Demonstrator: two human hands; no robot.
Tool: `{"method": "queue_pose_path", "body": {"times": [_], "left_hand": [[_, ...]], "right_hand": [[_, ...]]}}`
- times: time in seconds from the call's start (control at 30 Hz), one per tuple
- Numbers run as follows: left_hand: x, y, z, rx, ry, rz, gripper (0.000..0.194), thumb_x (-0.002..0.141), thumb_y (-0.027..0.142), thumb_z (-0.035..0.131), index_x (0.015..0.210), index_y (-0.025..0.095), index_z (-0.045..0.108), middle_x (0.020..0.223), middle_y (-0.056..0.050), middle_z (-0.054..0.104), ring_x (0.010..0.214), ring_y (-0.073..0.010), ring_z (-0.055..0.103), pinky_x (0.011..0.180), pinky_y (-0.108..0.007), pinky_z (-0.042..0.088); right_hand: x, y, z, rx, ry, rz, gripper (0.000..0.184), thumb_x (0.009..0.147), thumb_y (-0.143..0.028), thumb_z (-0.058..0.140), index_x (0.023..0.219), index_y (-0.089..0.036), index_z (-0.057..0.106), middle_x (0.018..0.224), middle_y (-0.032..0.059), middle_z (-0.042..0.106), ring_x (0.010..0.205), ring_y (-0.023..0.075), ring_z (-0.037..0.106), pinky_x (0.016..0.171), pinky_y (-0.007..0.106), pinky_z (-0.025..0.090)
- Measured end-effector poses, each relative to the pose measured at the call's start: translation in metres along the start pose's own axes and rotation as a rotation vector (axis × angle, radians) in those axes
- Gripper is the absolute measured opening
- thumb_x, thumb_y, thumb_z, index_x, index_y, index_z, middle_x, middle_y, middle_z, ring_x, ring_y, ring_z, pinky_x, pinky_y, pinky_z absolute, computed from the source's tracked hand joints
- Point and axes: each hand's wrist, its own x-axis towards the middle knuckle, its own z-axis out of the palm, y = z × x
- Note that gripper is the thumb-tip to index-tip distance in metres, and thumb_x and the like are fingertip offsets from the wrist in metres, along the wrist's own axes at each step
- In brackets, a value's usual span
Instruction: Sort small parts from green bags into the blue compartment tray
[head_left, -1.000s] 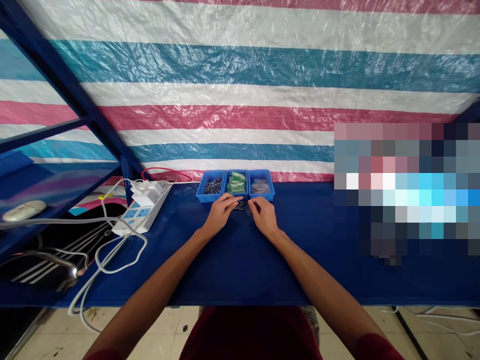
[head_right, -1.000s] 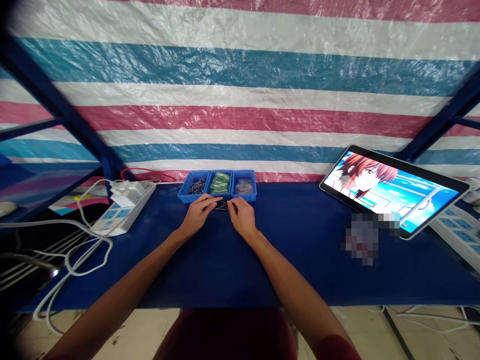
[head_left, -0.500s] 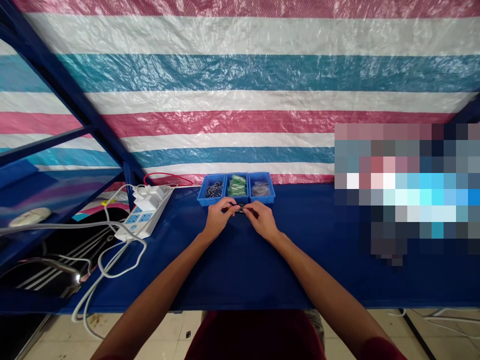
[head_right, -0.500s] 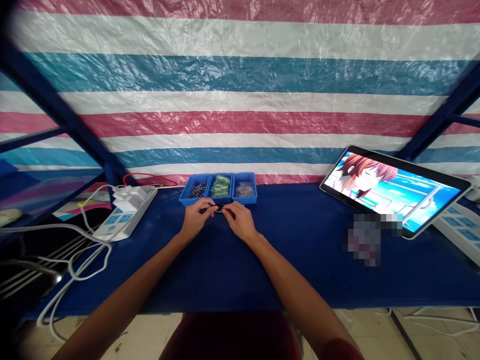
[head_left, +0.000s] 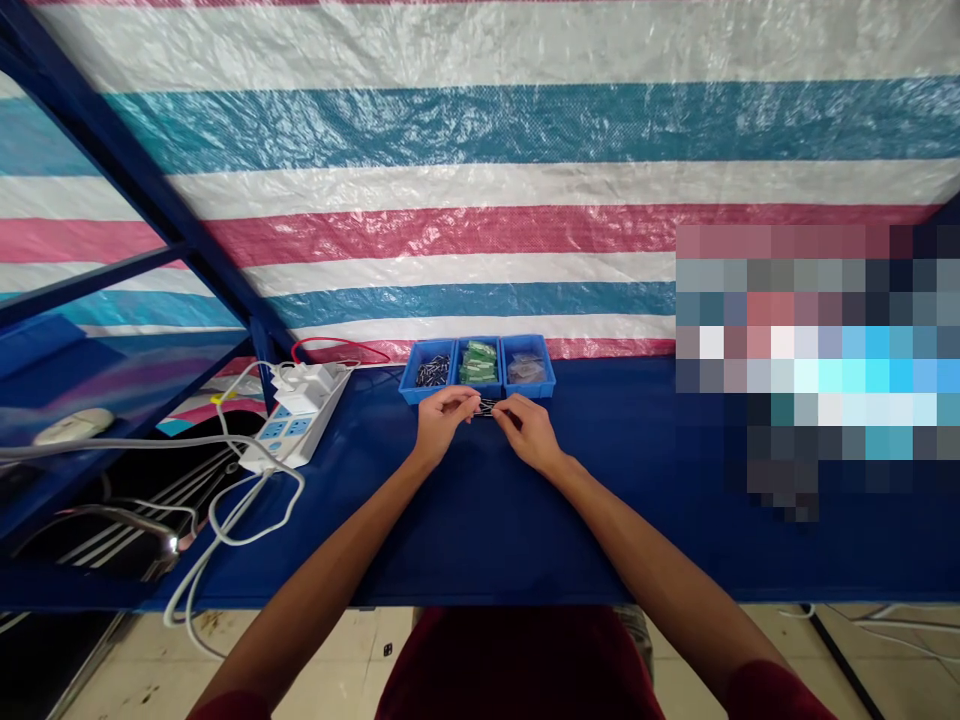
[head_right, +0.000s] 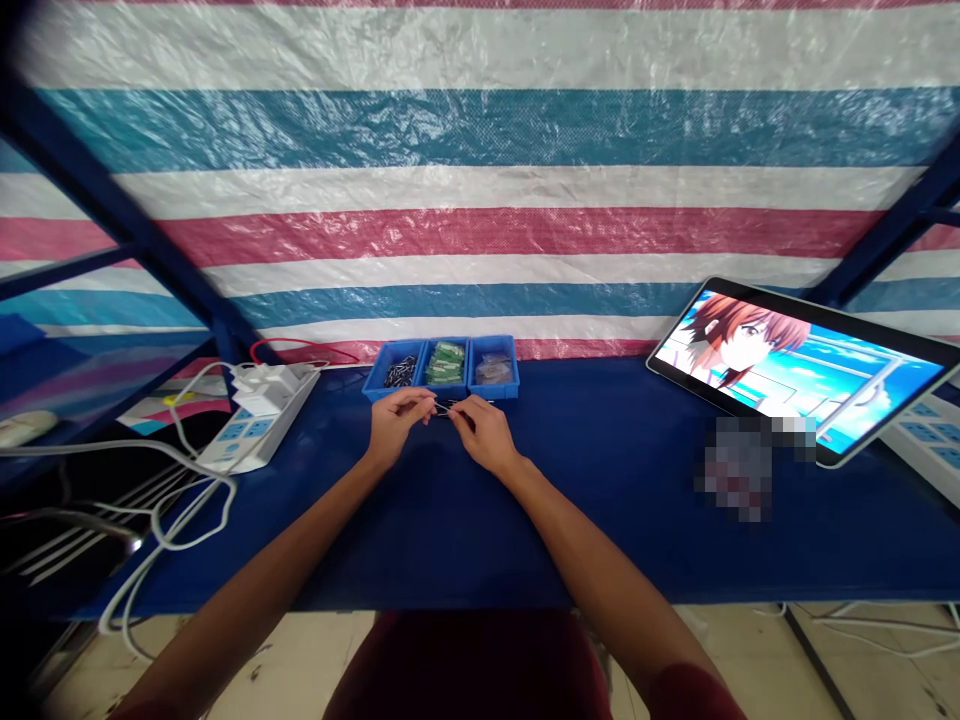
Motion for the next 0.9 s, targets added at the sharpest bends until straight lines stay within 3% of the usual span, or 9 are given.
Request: {"method": "queue_pose_path", "body": {"times": [0.13, 0.33, 0.53, 0.73, 0.8, 0.9], "left_hand": [[0.003, -0.006, 0.0, -0.187, -0.008, -0.096, 0.028, 0.068, 0.033, 0.076, 0.088, 0.014, 0.071, 0.075, -0.005, 0.07, 0.06, -0.0117, 0.058, 0.06, -0.026, 0.049], [0.003, -0.007, 0.002, -0.106, -0.049, -0.089, 0.03, 0.069, 0.038, 0.074, 0.083, 0.012, 0.071, 0.075, -0.006, 0.07, 0.061, -0.0135, 0.059, 0.06, -0.029, 0.051], [-0.003, 0.002, 0.001, 0.152, 0.0, 0.14, 0.024, 0.084, 0.038, 0.061, 0.091, 0.016, 0.068, 0.089, -0.006, 0.07, 0.07, -0.0143, 0.063, 0.063, -0.027, 0.053], [-0.004, 0.003, -0.009, 0.571, 0.201, 0.591, 0.014, 0.087, 0.026, 0.058, 0.086, 0.02, 0.07, 0.087, -0.006, 0.071, 0.085, -0.0194, 0.065, 0.082, -0.034, 0.05], [0.0, 0.005, -0.015, 0.639, 0.258, 0.649, 0.013, 0.087, 0.025, 0.058, 0.087, 0.02, 0.07, 0.084, -0.006, 0.071, 0.081, -0.0197, 0.065, 0.08, -0.035, 0.05], [0.008, 0.005, -0.026, 0.702, 0.37, 0.625, 0.013, 0.087, 0.026, 0.058, 0.089, 0.02, 0.069, 0.083, -0.007, 0.071, 0.08, -0.0202, 0.064, 0.081, -0.036, 0.049]], "right_hand": [[0.0, 0.001, -0.001, 0.001, 0.044, -0.007, 0.028, 0.095, -0.033, 0.042, 0.087, -0.02, 0.064, 0.078, 0.0041, 0.063, 0.071, 0.0156, 0.057, 0.067, 0.026, 0.044], [0.001, -0.001, -0.001, 0.003, 0.046, -0.015, 0.029, 0.095, -0.034, 0.042, 0.085, -0.02, 0.065, 0.079, 0.0045, 0.063, 0.072, 0.0157, 0.057, 0.069, 0.026, 0.045], [0.001, -0.001, 0.0, -0.015, 0.053, 0.017, 0.027, 0.094, -0.033, 0.044, 0.083, -0.02, 0.065, 0.076, 0.0037, 0.062, 0.066, 0.0149, 0.055, 0.064, 0.026, 0.044], [0.001, 0.0, -0.001, -0.016, 0.046, 0.027, 0.028, 0.094, -0.034, 0.043, 0.084, -0.019, 0.064, 0.076, 0.0035, 0.061, 0.065, 0.0146, 0.054, 0.064, 0.026, 0.043], [0.001, 0.001, 0.0, -0.02, 0.037, 0.031, 0.028, 0.094, -0.034, 0.042, 0.085, -0.02, 0.065, 0.077, 0.0037, 0.062, 0.066, 0.0148, 0.054, 0.064, 0.026, 0.043], [0.001, 0.001, 0.001, -0.033, 0.024, 0.038, 0.029, 0.095, -0.034, 0.042, 0.085, -0.02, 0.065, 0.078, 0.0036, 0.062, 0.067, 0.0148, 0.055, 0.064, 0.026, 0.042]]}}
